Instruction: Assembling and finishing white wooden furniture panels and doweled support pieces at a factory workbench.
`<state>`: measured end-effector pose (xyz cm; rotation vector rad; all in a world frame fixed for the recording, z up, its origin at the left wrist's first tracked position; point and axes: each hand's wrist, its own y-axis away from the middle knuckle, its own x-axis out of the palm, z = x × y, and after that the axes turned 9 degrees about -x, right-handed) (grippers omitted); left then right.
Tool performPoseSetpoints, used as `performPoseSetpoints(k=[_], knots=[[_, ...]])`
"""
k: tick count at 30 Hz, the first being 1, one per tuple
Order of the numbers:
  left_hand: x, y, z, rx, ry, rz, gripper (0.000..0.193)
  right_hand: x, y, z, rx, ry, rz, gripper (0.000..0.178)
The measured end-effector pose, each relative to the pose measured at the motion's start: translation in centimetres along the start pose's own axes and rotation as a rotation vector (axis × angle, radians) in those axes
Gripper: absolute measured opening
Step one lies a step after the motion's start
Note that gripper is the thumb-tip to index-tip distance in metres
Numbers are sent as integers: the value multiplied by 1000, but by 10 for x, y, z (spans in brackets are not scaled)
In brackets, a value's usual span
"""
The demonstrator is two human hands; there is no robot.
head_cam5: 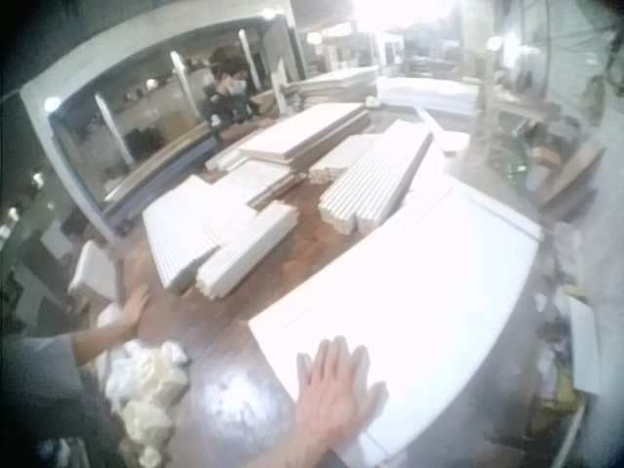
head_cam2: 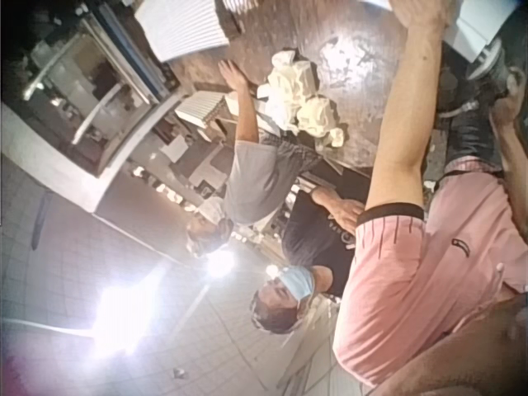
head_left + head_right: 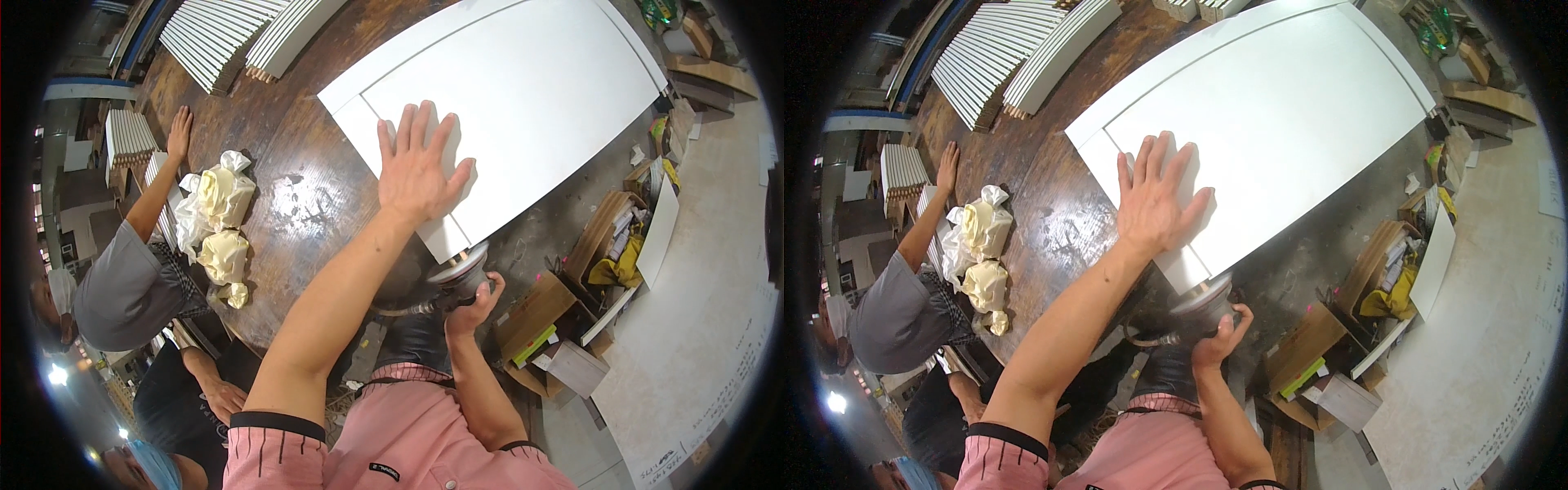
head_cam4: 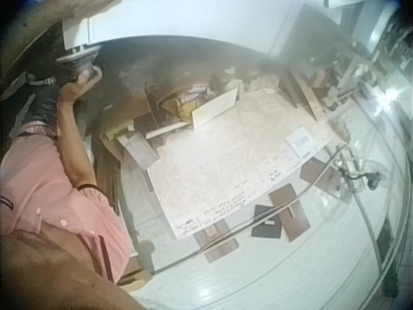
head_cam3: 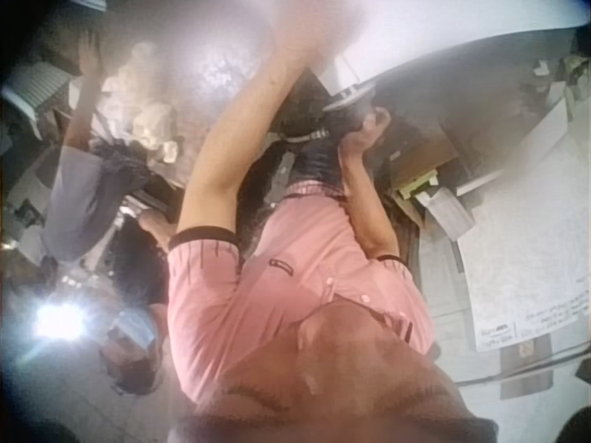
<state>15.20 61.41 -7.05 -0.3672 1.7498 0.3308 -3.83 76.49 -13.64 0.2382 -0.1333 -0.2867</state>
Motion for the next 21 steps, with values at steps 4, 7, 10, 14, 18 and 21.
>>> performPoseSetpoints(k=[4, 7, 10, 14, 18, 21], knots=[[0, -1, -1, -6, 9, -5, 73, 1, -1, 2, 46, -45, -4, 38], [-2, -2, -1, -11, 9, 8, 73, 1, -1, 0, 23, -48, -9, 36], [-3, -3, -1, -19, 15, 20, 72, -1, -1, -4, 38, -84, -19, 35], [-3, -3, -1, -29, 16, 34, 71, 2, -1, -4, 28, -48, -37, 35], [-1, -4, -1, -13, 45, 3, 71, 1, -2, -8, -5, -17, -32, 34], [-3, -4, -1, -17, 35, 19, 71, 4, -1, -7, 44, -75, -58, 33]])
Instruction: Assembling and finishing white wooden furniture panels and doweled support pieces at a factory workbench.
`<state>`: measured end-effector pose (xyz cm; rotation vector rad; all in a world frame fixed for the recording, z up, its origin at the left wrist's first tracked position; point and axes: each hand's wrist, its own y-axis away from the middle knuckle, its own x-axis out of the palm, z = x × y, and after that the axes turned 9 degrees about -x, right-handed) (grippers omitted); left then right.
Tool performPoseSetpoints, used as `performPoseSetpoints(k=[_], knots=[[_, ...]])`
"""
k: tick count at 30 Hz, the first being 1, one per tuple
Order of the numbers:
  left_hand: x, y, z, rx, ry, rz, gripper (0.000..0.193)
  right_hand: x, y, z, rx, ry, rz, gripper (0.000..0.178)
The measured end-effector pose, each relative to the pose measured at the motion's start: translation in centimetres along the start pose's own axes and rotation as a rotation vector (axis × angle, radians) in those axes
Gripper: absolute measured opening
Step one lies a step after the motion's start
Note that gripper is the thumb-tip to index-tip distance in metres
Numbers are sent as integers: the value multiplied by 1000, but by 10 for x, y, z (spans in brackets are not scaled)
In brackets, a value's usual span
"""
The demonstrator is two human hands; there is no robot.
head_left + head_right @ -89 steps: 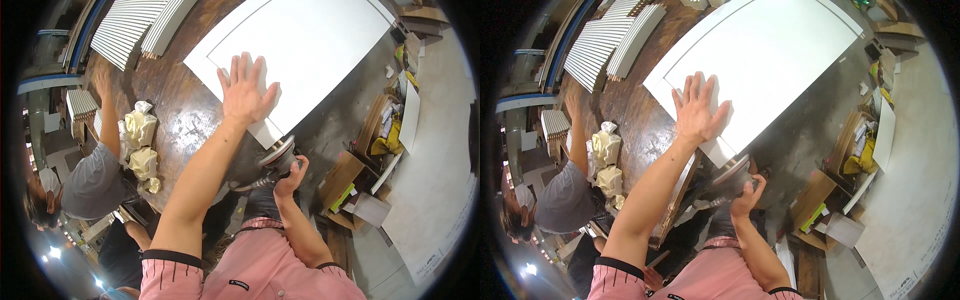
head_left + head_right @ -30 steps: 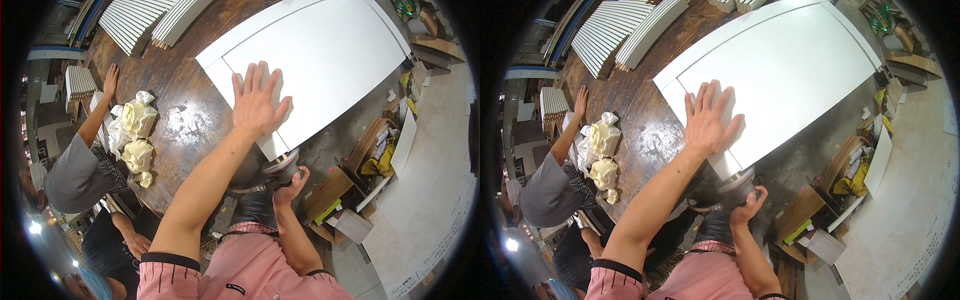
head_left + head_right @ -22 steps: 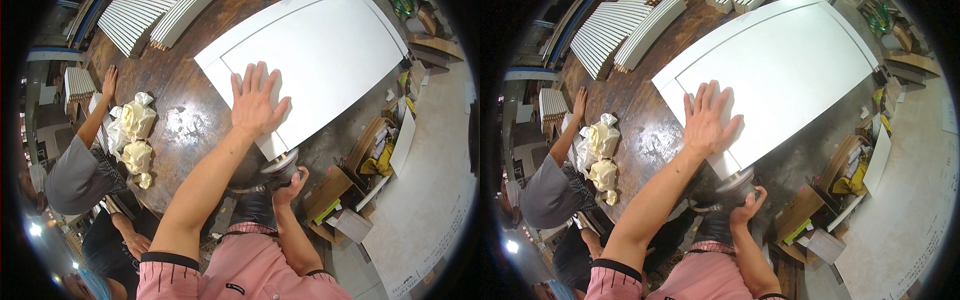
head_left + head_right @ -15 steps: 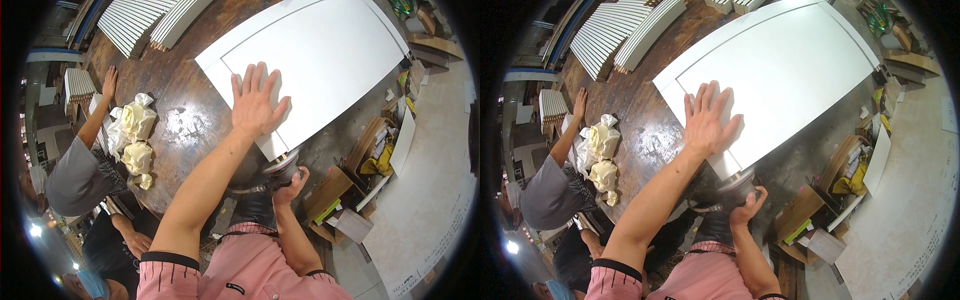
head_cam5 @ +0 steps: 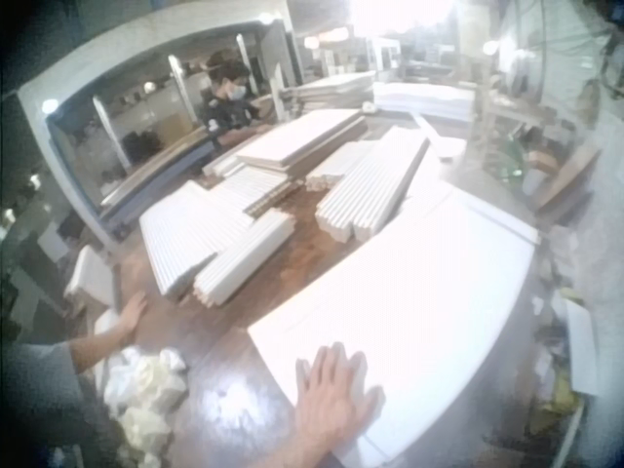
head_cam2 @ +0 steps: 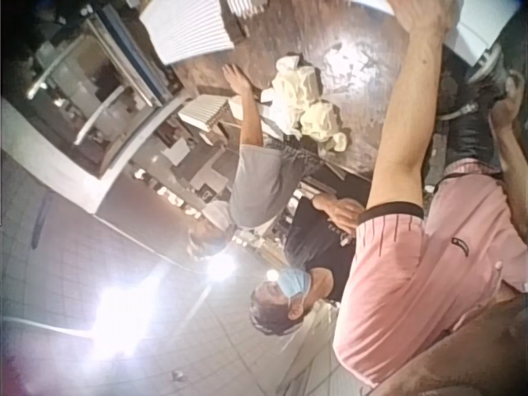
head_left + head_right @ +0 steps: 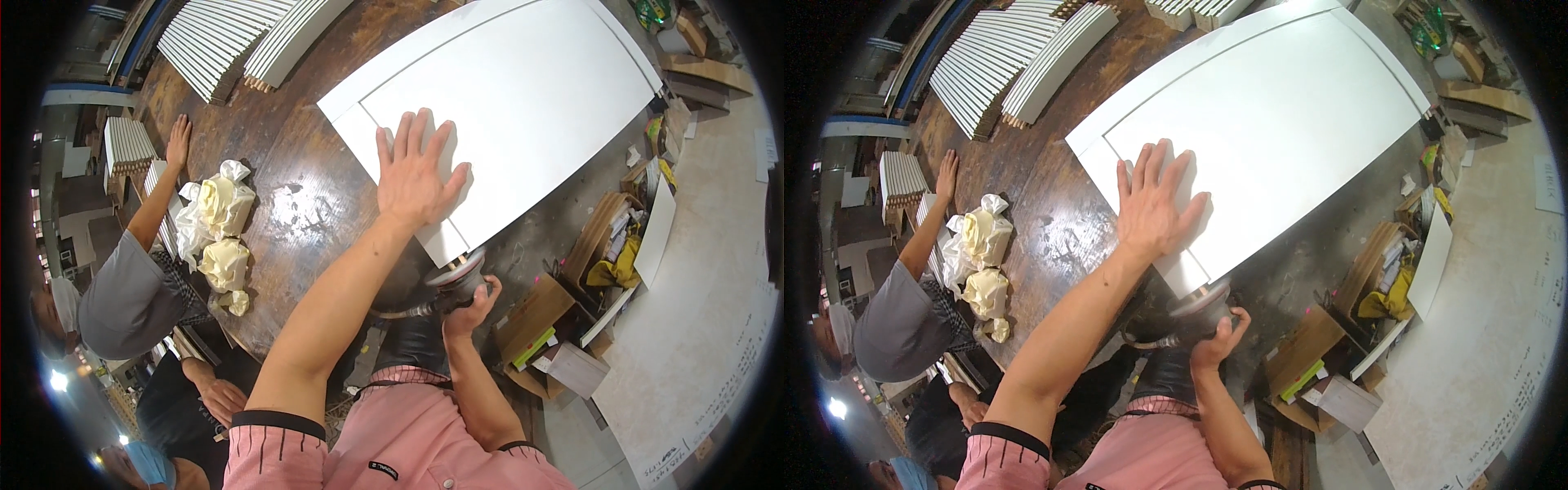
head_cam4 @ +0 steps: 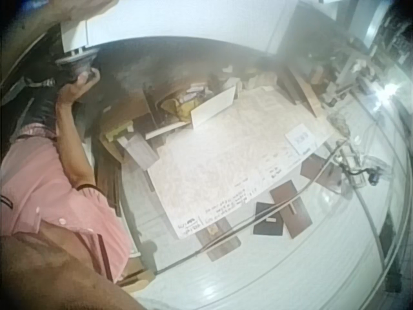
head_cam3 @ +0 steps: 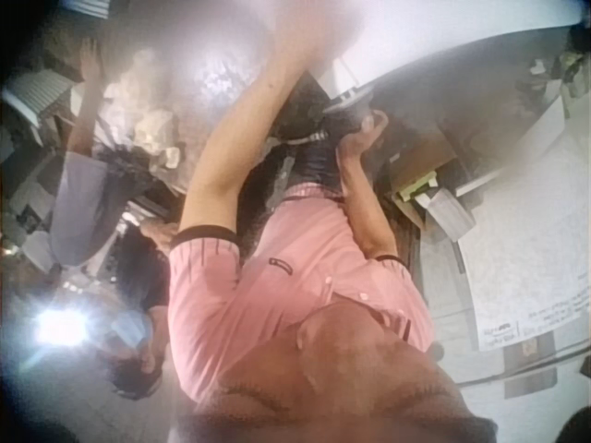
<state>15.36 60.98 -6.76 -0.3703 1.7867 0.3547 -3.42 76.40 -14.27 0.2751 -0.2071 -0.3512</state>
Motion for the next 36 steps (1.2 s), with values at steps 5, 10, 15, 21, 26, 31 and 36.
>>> performPoseSetpoints(k=[5, 10, 15, 21, 26, 31, 36], knots=[[-1, 0, 0, -3, 9, 10, 70, 5, 0, 8, 46, -57, -7, 33], [-2, -1, -1, -1, 21, 3, 70, -1, -1, -2, -14, 25, 6, 34], [-1, -1, 0, -2, 35, 8, 70, 1, -1, 0, -21, 20, 14, 34], [-2, -2, -1, 8, 55, -4, 68, 1, -3, 1, 82, -128, 6, 34], [-2, -2, 0, 6, 56, -4, 68, 2, -3, 0, 27, -54, -10, 32], [-3, -2, -2, 4, 42, -3, 68, 0, -4, -1, 43, -27, -14, 32], [-2, -3, -1, 9, 47, -16, 68, 3, -7, 1, 25, 6, -15, 32]])
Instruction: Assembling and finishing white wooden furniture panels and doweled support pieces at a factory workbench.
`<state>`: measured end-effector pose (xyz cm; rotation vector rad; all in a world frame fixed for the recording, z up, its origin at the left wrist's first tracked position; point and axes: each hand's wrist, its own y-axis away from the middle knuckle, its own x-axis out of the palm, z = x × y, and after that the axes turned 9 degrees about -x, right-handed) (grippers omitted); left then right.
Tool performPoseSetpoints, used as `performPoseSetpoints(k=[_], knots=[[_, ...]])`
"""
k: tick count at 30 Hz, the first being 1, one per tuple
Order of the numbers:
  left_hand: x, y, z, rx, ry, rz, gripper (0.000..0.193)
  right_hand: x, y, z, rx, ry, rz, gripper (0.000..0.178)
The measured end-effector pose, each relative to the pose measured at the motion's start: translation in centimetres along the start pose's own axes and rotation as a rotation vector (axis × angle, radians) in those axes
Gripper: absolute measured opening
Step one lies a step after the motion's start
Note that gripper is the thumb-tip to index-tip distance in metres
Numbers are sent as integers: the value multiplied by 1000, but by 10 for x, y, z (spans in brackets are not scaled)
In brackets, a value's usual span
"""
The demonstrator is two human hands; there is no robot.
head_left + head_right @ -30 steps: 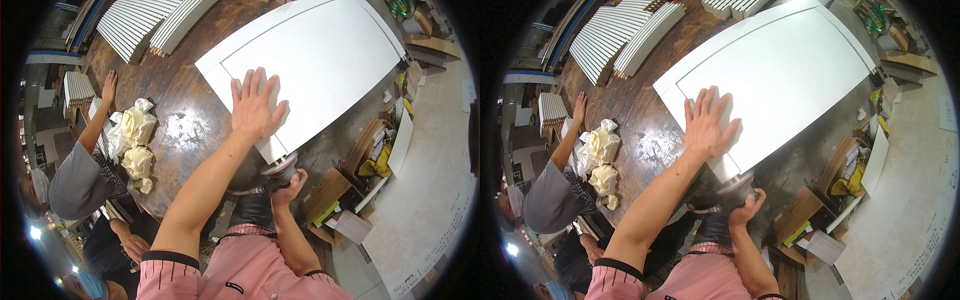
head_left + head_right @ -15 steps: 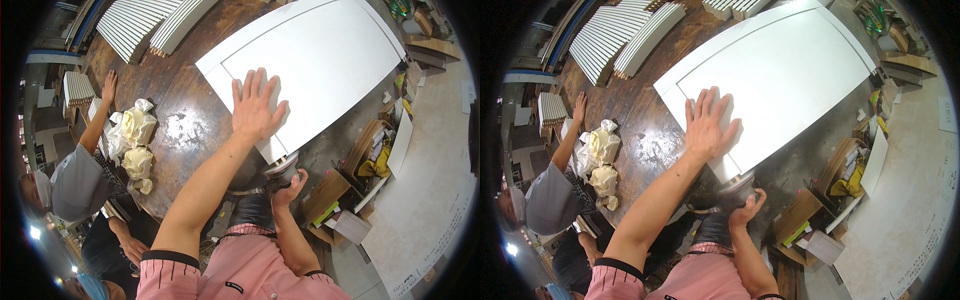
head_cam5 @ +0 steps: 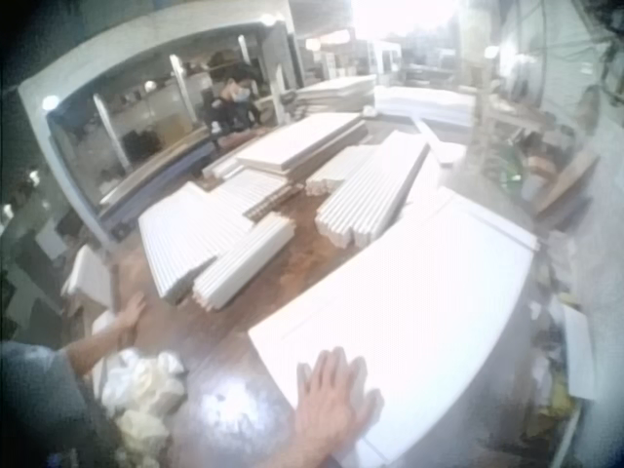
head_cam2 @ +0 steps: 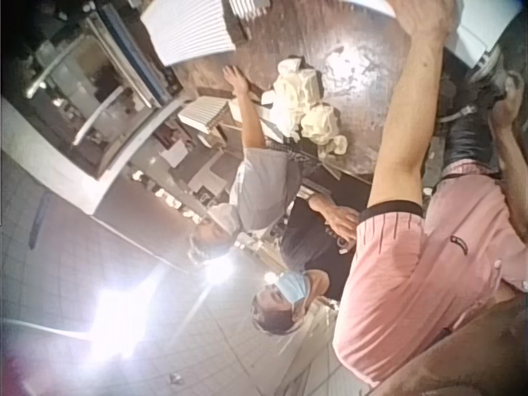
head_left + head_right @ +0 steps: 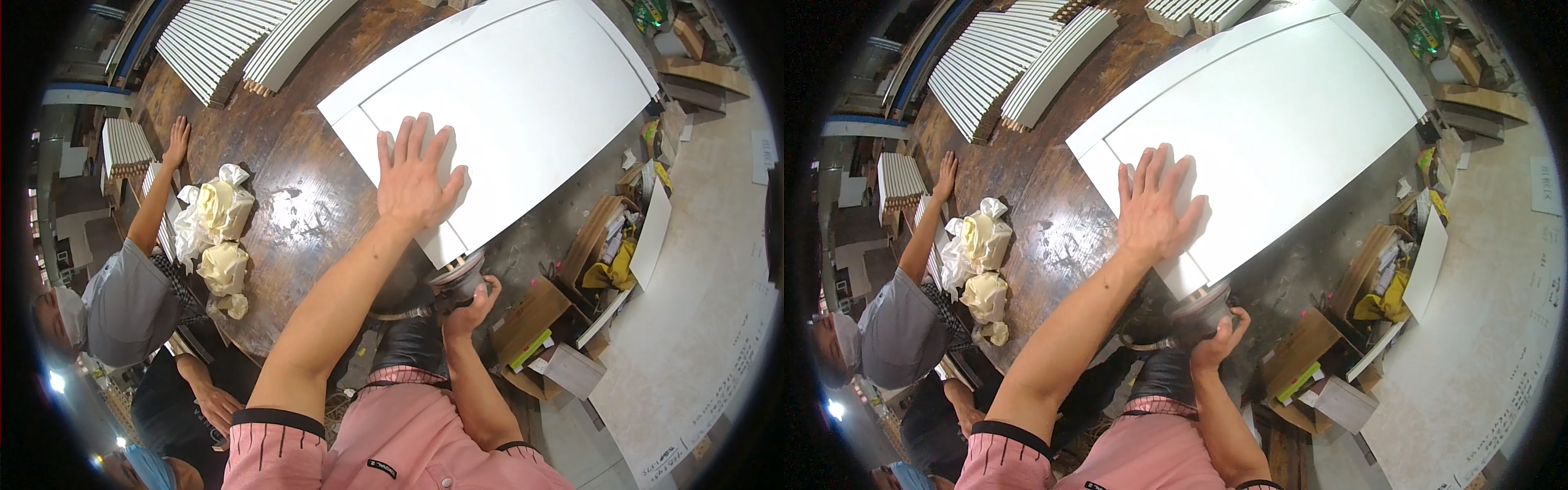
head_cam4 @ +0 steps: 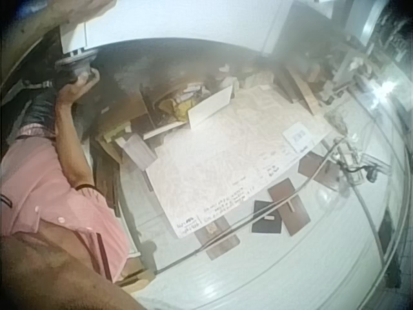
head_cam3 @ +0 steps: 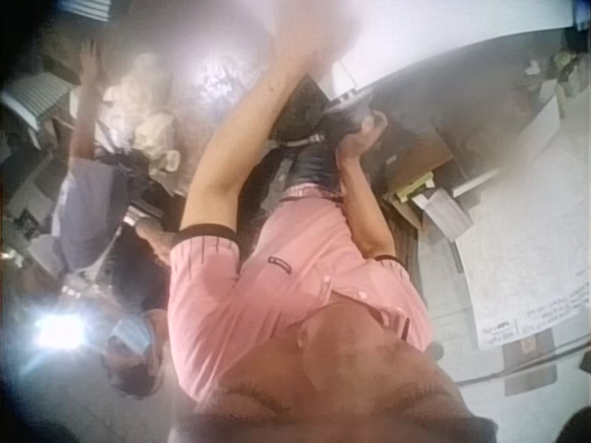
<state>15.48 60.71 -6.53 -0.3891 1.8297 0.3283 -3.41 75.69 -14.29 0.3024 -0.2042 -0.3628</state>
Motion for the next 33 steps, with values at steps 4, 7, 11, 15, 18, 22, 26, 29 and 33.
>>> performPoseSetpoints(k=[4, 7, 11, 15, 18, 22, 26, 29, 33], knots=[[-1, 0, -1, -6, 4, 14, 67, 2, 0, 5, 27, -46, 9, 32], [-2, 0, -1, -2, 6, 3, 67, 1, 0, 3, 23, -42, 13, 32], [-1, 0, -2, -3, 12, 4, 66, -1, -2, -2, -2, -38, 4, 32], [-2, 1, -2, -14, 8, 21, 66, -1, -1, 0, 35, -34, -3, 32], [-2, 1, -2, -1, 18, -2, 66, -3, -1, -2, 3, -28, 23, 32], [-1, 1, -2, 1, 22, -9, 65, 1, -1, 1, 31, -60, 2, 32], [-2, 0, -1, -3, 14, -7, 65, -3, -3, -5, 43, -48, 12, 31], [-2, 1, 0, 3, 31, -8, 65, 0, -1, -2, 27, -63, 7, 30], [-2, 0, -1, 1, 18, -13, 65, -4, -4, -16, -25, 3, 3, 27]])
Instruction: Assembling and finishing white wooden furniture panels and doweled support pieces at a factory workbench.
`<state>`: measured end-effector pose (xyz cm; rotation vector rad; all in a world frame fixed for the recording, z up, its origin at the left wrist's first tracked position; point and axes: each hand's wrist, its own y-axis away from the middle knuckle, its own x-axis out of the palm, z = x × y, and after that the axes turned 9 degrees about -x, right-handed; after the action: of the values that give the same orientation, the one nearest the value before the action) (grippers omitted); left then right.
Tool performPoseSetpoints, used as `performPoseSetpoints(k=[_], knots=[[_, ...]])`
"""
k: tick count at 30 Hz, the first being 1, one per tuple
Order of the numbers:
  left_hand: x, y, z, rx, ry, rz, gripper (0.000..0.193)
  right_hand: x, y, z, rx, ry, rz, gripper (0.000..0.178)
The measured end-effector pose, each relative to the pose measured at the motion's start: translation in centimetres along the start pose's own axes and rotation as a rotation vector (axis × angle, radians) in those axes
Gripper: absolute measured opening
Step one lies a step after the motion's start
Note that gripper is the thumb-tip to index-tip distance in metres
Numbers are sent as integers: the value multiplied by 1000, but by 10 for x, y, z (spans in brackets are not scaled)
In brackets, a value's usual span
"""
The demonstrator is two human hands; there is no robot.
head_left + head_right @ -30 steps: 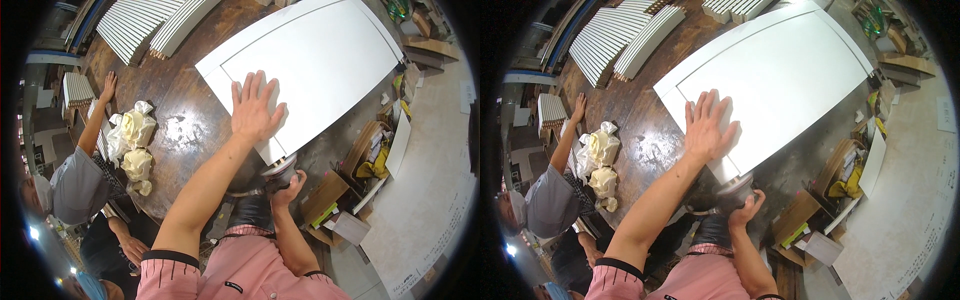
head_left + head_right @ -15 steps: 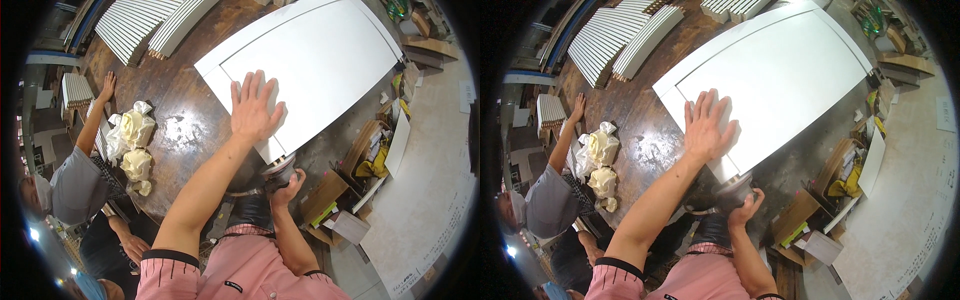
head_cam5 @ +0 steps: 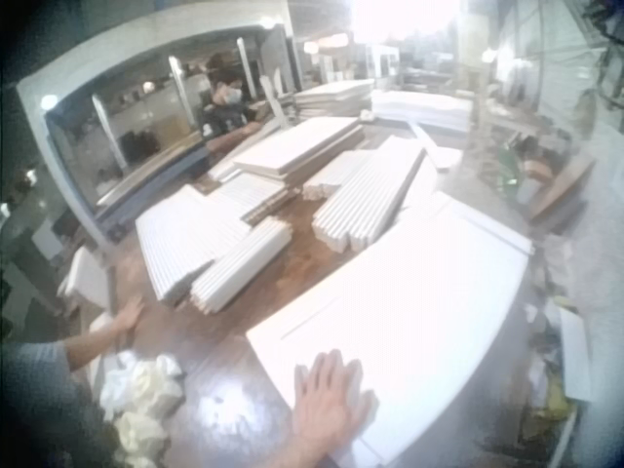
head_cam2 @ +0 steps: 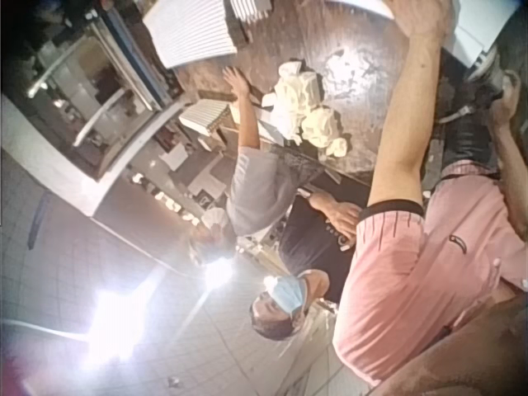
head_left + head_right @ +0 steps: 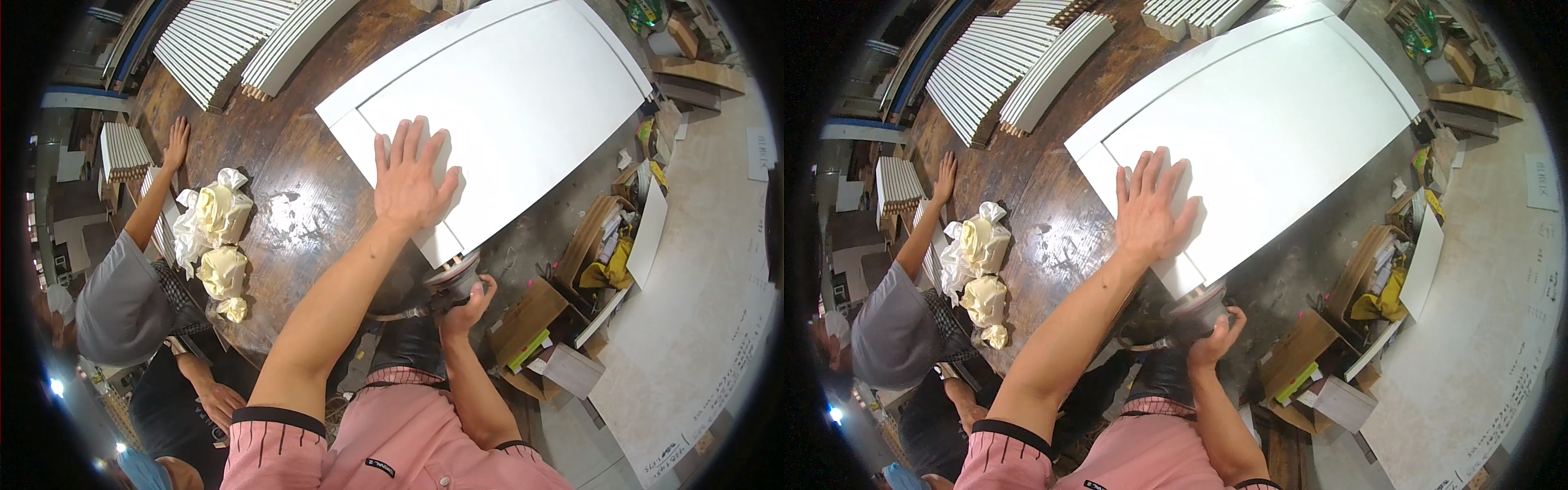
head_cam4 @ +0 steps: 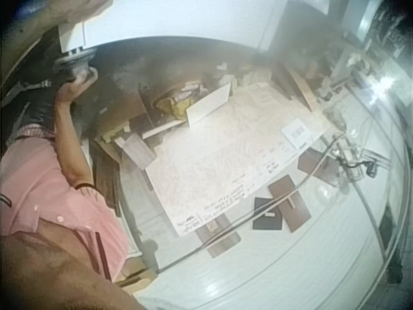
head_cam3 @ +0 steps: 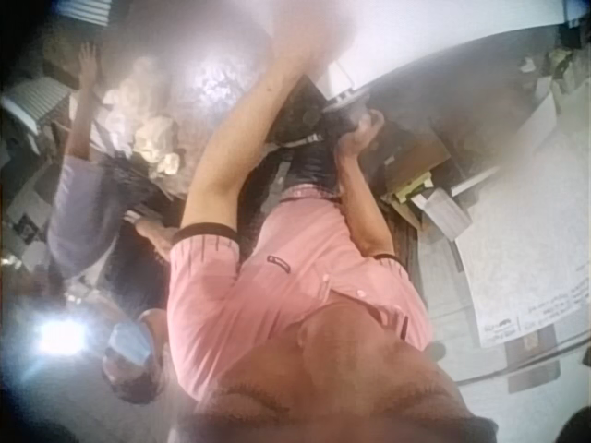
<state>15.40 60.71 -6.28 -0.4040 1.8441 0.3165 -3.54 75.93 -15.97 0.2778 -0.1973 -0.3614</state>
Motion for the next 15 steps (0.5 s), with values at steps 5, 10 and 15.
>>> performPoseSetpoints(k=[5, 10, 15], knots=[[1, 0, 0, 0, 11, 6, 64, 0, 1, -1, 50, -44, 22, 28], [0, -1, 2, 1, 13, -2, 63, 1, 2, 2, 34, -18, 24, 28], [1, -1, 1, -3, 15, -6, 62, 0, 0, 6, -31, 53, 36, 28]])
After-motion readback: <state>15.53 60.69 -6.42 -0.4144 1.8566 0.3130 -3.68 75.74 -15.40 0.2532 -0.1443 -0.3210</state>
